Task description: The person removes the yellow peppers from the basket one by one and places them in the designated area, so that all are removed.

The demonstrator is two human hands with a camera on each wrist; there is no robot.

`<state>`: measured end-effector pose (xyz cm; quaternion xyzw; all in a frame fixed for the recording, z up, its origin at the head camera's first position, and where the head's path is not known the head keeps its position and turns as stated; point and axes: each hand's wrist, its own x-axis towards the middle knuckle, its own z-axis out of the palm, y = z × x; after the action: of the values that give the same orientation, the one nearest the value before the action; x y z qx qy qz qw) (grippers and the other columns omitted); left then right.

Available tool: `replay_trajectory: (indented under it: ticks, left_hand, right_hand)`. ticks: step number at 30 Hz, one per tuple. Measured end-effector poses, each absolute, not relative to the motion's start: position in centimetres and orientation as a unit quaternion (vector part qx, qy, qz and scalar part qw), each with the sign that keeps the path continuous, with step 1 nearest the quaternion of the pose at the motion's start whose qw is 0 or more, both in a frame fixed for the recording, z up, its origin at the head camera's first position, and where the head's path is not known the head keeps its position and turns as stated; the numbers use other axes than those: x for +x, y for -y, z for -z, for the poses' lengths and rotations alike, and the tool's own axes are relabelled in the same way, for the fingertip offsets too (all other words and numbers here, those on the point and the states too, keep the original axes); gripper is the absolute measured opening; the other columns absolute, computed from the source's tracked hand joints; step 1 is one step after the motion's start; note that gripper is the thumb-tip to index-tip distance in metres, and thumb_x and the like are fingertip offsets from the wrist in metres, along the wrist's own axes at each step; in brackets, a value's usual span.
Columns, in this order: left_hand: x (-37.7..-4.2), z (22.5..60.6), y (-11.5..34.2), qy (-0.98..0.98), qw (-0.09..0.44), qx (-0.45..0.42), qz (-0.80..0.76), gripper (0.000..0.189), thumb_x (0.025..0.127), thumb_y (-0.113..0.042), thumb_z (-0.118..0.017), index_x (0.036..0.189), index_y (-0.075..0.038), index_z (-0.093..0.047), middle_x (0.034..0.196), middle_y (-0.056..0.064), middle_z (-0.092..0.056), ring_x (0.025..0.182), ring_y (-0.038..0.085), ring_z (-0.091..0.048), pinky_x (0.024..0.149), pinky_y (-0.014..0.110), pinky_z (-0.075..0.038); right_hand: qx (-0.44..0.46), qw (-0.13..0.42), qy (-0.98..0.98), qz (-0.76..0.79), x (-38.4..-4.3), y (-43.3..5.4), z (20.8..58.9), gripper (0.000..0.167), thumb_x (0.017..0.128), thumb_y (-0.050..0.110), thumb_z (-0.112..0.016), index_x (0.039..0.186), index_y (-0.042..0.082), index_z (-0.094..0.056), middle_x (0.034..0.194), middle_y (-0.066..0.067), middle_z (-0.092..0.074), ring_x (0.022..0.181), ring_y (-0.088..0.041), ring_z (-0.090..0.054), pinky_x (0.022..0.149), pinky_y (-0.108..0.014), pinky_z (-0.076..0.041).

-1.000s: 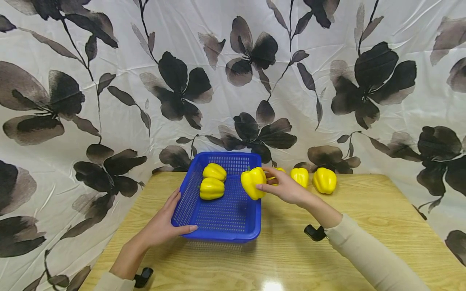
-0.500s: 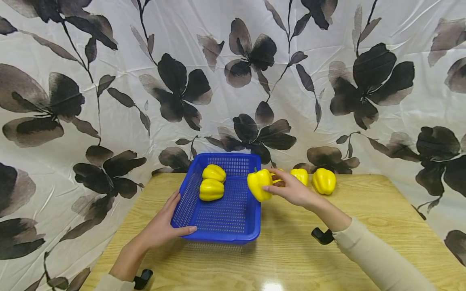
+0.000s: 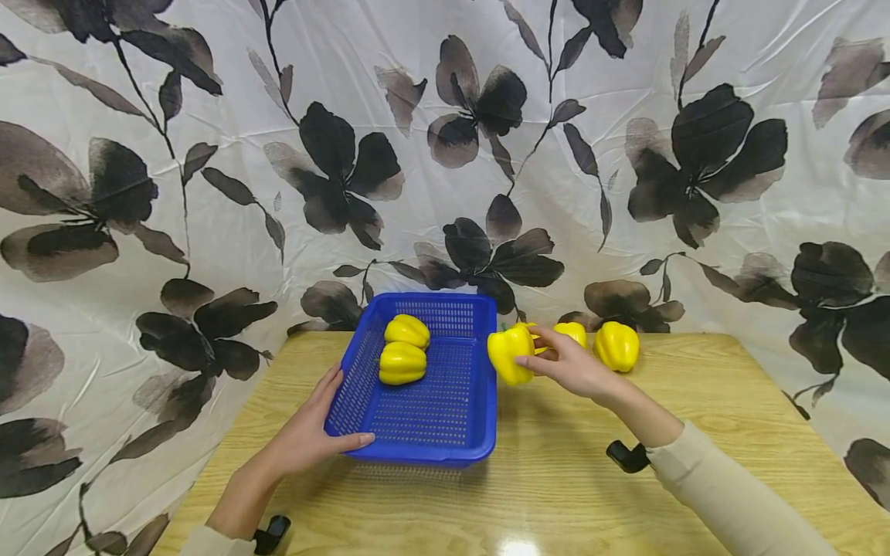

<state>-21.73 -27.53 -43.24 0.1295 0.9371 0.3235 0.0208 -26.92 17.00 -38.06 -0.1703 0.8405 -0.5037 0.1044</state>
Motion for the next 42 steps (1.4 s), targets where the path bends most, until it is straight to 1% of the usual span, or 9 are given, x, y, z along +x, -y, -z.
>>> replay_trajectory:
  ticks: [4, 8, 12, 17, 22, 27, 34, 38, 42]
  left_hand:
    - [-21.7, 43.3, 27.5, -0.938, 0.021, 0.128, -0.32, 0.125, 0.079, -0.062, -0.08, 0.166, -0.01, -0.006, 0.172, 0.013, -0.002, 0.151, 0.049, -0.018, 0.112, 0.073, -0.026]
    - [-21.7, 43.2, 27.5, -0.938, 0.021, 0.127, -0.321, 0.124, 0.08, -0.061, -0.08, 0.166, -0.01, -0.006, 0.172, 0.013, -0.002, 0.151, 0.049, -0.019, 0.112, 0.073, -0.026]
    - [-21.7, 43.2, 27.5, -0.939, 0.021, 0.127, -0.32, 0.123, 0.08, -0.06, -0.08, 0.165, -0.009, -0.007, 0.172, 0.012, -0.002, 0.151, 0.049, -0.019, 0.112, 0.074, -0.026]
    - [-21.7, 43.0, 27.5, -0.938, 0.019, 0.127, -0.322, 0.123, 0.08, -0.058, -0.081, 0.165, -0.008, -0.007, 0.172, 0.014, -0.002, 0.151, 0.05, -0.018, 0.112, 0.074, -0.025]
    - [-21.7, 43.1, 27.5, -0.938, 0.013, 0.133, -0.32, 0.123, 0.08, -0.058, -0.081, 0.165, -0.008, -0.008, 0.172, 0.014, -0.003, 0.151, 0.05, -0.019, 0.112, 0.074, -0.026]
    - [-21.6, 43.1, 27.4, -0.937, 0.011, 0.134, -0.324, 0.123, 0.08, -0.059, -0.081, 0.165, -0.007, -0.009, 0.171, 0.014, -0.003, 0.15, 0.05, -0.019, 0.112, 0.074, -0.026]
    - [-21.6, 43.3, 27.5, -0.937, 0.013, 0.132, -0.324, 0.122, 0.08, -0.059, -0.081, 0.165, -0.009, -0.009, 0.172, 0.013, -0.003, 0.15, 0.05, -0.021, 0.111, 0.074, -0.027]
    - [-21.7, 43.3, 27.5, -0.938, 0.014, 0.13, -0.321, 0.122, 0.08, -0.059, -0.081, 0.165, -0.01, -0.008, 0.172, 0.013, -0.003, 0.15, 0.05, -0.021, 0.111, 0.074, -0.028]
    - [-21.7, 43.3, 27.5, -0.937, 0.016, 0.129, -0.325, 0.123, 0.08, -0.059, -0.081, 0.166, -0.011, -0.007, 0.172, 0.013, -0.003, 0.151, 0.049, -0.019, 0.111, 0.074, -0.026]
  right_hand:
    - [-0.162, 0.109, -0.838, 0.509, -26.6, -17.4, 38.5, 0.082, 0.098, 0.037, -0.07, 0.158, -0.001, -0.029, 0.145, -0.027, -0.048, 0.127, -0.038, -0.058, 0.099, -0.043, -0.055]
    - [-0.157, 0.107, -0.84, 0.508, -26.3, -17.9, 39.1, 0.081, 0.098, 0.036, -0.07, 0.157, -0.003, -0.03, 0.145, -0.029, -0.048, 0.128, -0.039, -0.058, 0.098, -0.042, -0.055]
    - [-0.151, 0.11, -0.844, 0.503, -26.1, -18.1, 40.1, 0.08, 0.099, 0.036, -0.069, 0.156, -0.005, -0.031, 0.143, -0.029, -0.049, 0.122, -0.036, -0.062, 0.097, -0.043, -0.055]
    - [-0.143, 0.119, -0.846, 0.5, -25.9, -18.3, 41.3, 0.079, 0.099, 0.036, -0.068, 0.156, -0.005, -0.031, 0.141, -0.028, -0.05, 0.112, -0.029, -0.066, 0.098, -0.047, -0.054]
    - [-0.146, 0.121, -0.838, 0.511, -25.6, -18.3, 42.2, 0.077, 0.1, 0.032, -0.068, 0.155, -0.008, -0.031, 0.138, -0.03, -0.051, 0.11, -0.03, -0.067, 0.097, -0.052, -0.054]
    - [-0.146, 0.126, -0.827, 0.528, -25.1, -18.4, 42.6, 0.077, 0.101, 0.028, -0.067, 0.155, -0.01, -0.028, 0.139, -0.032, -0.05, 0.111, -0.032, -0.066, 0.096, -0.052, -0.055]
    - [-0.134, 0.145, -0.826, 0.528, -24.8, -18.8, 43.3, 0.08, 0.102, 0.029, -0.066, 0.157, -0.01, -0.023, 0.138, -0.031, -0.049, 0.098, -0.025, -0.068, 0.095, -0.051, -0.055]
    - [-0.121, 0.152, -0.817, 0.542, -25.0, -18.9, 43.8, 0.079, 0.101, 0.027, -0.067, 0.155, -0.012, -0.024, 0.136, -0.032, -0.049, 0.097, -0.024, -0.067, 0.092, -0.048, -0.057]
    - [-0.114, 0.154, -0.812, 0.551, -25.1, -18.9, 44.2, 0.078, 0.101, 0.026, -0.066, 0.154, -0.014, -0.025, 0.136, -0.037, -0.049, 0.099, -0.026, -0.066, 0.091, -0.046, -0.058]
